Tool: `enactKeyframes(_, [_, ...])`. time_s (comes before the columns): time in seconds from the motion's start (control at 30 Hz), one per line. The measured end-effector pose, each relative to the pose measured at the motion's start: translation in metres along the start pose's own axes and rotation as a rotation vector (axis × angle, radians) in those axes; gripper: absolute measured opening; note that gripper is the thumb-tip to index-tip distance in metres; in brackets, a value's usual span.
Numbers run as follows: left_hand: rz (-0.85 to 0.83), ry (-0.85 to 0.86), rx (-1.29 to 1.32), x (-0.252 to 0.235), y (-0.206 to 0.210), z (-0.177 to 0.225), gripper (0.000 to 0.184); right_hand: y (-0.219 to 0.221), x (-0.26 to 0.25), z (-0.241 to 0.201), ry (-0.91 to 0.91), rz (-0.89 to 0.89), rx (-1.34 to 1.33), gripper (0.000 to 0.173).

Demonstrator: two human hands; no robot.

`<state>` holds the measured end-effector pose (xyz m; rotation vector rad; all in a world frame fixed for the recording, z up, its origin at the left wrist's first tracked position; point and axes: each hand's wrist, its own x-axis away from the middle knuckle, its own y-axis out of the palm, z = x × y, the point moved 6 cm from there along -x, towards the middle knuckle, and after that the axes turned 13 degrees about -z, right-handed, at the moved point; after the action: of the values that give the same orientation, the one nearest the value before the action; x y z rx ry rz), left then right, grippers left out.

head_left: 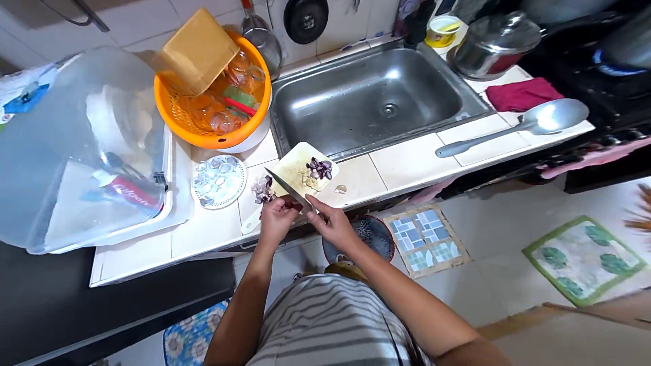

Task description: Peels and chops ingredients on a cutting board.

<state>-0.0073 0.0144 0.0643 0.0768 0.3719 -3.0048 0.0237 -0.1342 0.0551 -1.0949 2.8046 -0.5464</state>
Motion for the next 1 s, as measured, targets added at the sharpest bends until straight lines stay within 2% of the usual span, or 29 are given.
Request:
enactKeyframes(0.23, [0.070, 0.130, -0.143, 0.007, -0.006, 0.007, 0.002, 0.007, -0.004, -0.003, -0.036, 0.042, 0.086, 0.050])
enactKeyframes(0.63, [0.193, 0.198, -0.286, 0.014, -0.004, 0.008, 0.003, 0.015, -0.007, -0.010, 0.041, -0.043, 0.116, 0.055])
enactKeyframes(0.8, [0.207, 0.216, -0.274, 0.016, -0.004, 0.008, 0.003, 0.015, -0.006, -0.010, 0.009, -0.043, 0.226, 0.057])
enactKeyframes(1.0, [0.218, 0.233, -0.210, 0.019, -0.003, 0.005, 0.004, 0.017, -0.004, -0.006, -0.044, -0.021, 0.231, 0.056])
